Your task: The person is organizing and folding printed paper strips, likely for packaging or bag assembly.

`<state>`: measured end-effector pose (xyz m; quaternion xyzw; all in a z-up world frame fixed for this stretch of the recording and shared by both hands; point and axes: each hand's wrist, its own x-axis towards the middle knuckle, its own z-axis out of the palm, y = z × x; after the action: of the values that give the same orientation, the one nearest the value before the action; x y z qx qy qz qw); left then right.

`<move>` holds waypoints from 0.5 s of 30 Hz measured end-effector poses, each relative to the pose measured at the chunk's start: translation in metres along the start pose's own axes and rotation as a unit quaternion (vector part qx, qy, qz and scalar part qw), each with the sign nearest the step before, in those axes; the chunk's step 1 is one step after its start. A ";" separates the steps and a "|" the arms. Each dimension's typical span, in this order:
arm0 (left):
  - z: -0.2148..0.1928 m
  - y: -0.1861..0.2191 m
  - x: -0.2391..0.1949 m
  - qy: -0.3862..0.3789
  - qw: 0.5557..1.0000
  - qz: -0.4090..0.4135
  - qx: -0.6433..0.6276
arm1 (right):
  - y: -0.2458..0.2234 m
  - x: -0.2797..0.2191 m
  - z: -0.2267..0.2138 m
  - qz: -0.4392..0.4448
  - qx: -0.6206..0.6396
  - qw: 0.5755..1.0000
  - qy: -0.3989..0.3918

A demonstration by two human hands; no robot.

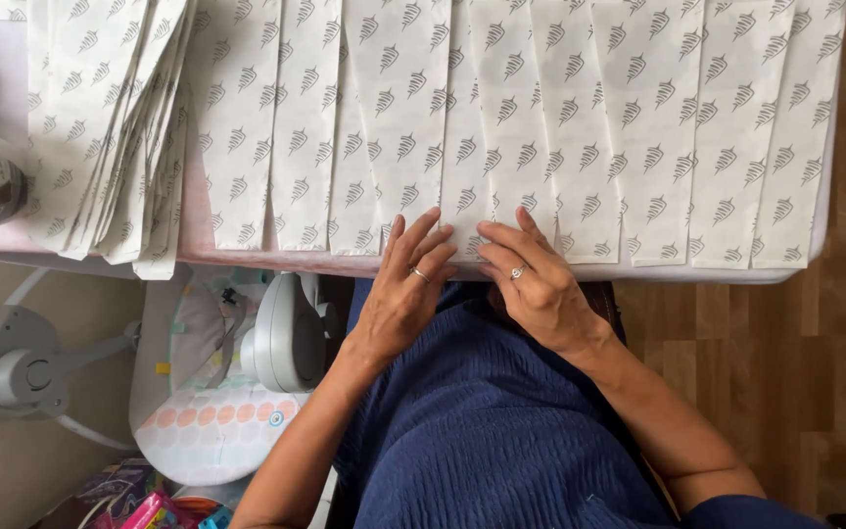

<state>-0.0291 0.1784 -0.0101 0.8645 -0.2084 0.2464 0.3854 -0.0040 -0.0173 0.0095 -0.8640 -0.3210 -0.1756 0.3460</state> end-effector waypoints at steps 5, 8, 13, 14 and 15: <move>0.000 -0.007 -0.004 0.008 1.000 -0.001 -0.025 | 0.002 -0.004 -0.001 -0.013 -0.004 1.000 -0.001; -0.003 -0.007 0.000 0.006 0.999 -0.010 -0.044 | 0.002 -0.004 0.001 -0.015 -0.007 1.000 0.001; -0.001 -0.001 0.007 0.015 0.997 -0.047 -0.066 | 0.000 0.000 0.004 0.013 0.019 1.000 0.010; 0.000 0.001 0.008 0.029 0.994 -0.075 -0.078 | 0.000 0.001 0.005 0.029 0.034 0.999 0.011; 0.002 0.003 0.009 0.042 0.990 -0.103 -0.090 | -0.001 0.002 0.005 0.046 0.048 0.998 0.012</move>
<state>-0.0234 0.1735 -0.0046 0.8321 -0.1232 0.2223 0.4930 -0.0030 -0.0119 0.0074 -0.8579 -0.2843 -0.1544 0.3991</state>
